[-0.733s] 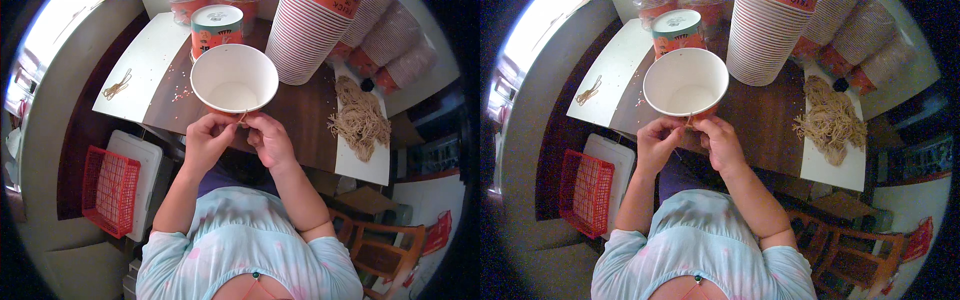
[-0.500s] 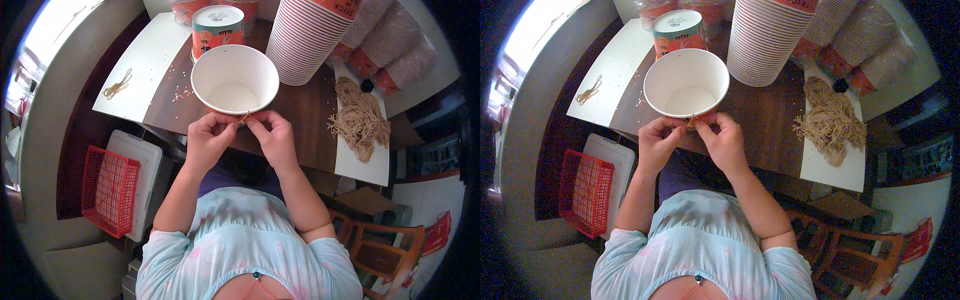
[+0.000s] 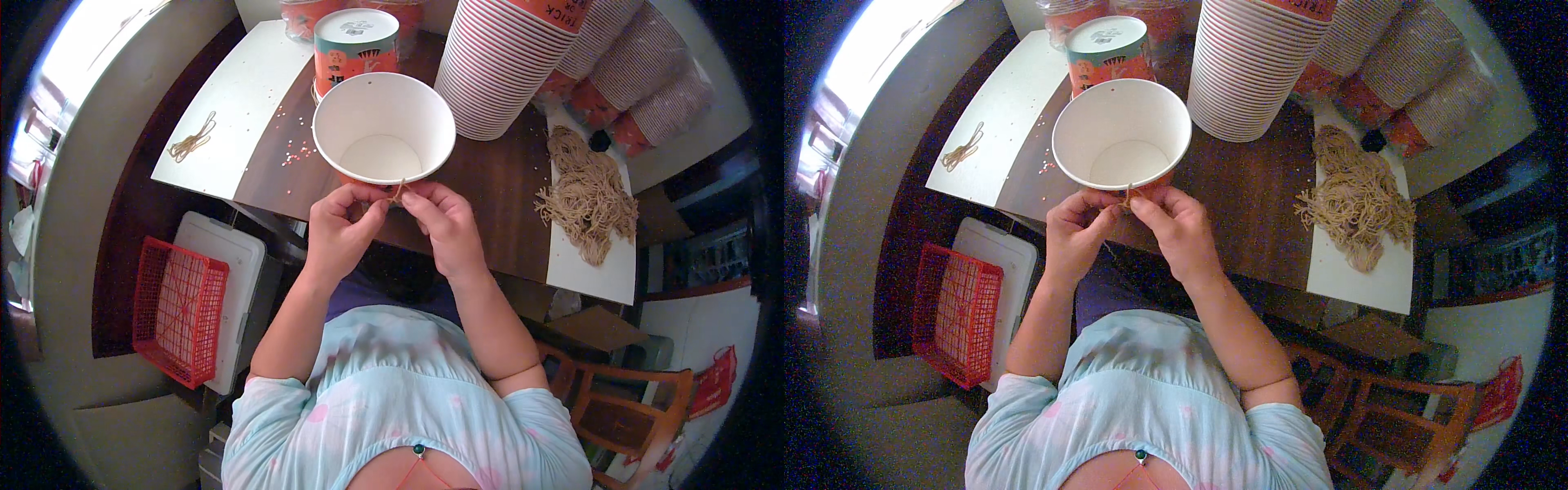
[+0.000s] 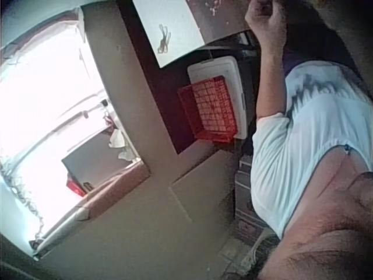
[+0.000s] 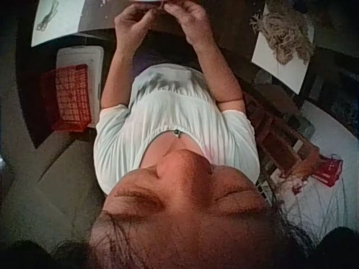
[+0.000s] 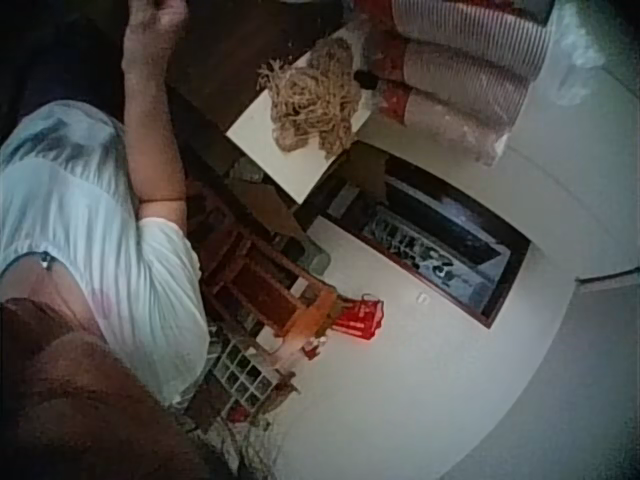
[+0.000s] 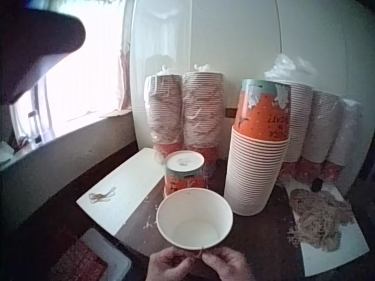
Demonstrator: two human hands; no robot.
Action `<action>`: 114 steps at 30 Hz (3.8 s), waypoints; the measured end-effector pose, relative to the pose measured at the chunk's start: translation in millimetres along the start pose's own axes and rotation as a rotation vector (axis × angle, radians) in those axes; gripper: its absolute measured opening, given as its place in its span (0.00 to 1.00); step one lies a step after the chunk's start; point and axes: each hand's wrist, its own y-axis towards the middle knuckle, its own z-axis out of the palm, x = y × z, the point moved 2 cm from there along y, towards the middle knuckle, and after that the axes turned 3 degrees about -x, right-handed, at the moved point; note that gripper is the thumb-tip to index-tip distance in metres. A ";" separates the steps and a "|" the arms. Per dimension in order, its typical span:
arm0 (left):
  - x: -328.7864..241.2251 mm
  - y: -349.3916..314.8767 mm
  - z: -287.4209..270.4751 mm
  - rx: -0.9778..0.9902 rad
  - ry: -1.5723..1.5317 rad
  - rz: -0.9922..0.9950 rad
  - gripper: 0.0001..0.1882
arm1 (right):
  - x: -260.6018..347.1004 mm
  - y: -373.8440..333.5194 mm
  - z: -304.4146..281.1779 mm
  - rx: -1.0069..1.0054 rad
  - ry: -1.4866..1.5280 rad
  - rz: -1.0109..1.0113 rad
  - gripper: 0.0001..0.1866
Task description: Attach string handles to small plastic buckets by threading them through holes in the rim.
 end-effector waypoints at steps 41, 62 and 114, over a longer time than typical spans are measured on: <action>-6.6 -1.1 1.2 0.072 0.005 0.019 0.08 | 1.1 -0.6 1.2 -0.011 -0.240 -0.157 0.09; -7.6 -3.4 -3.6 0.099 -0.057 -0.067 0.08 | 1.0 1.0 -0.9 -0.045 -0.249 -0.169 0.10; -40.7 -33.0 -13.1 0.196 -0.021 -0.115 0.06 | 27.0 -11.8 10.5 0.047 -0.981 -1.242 0.14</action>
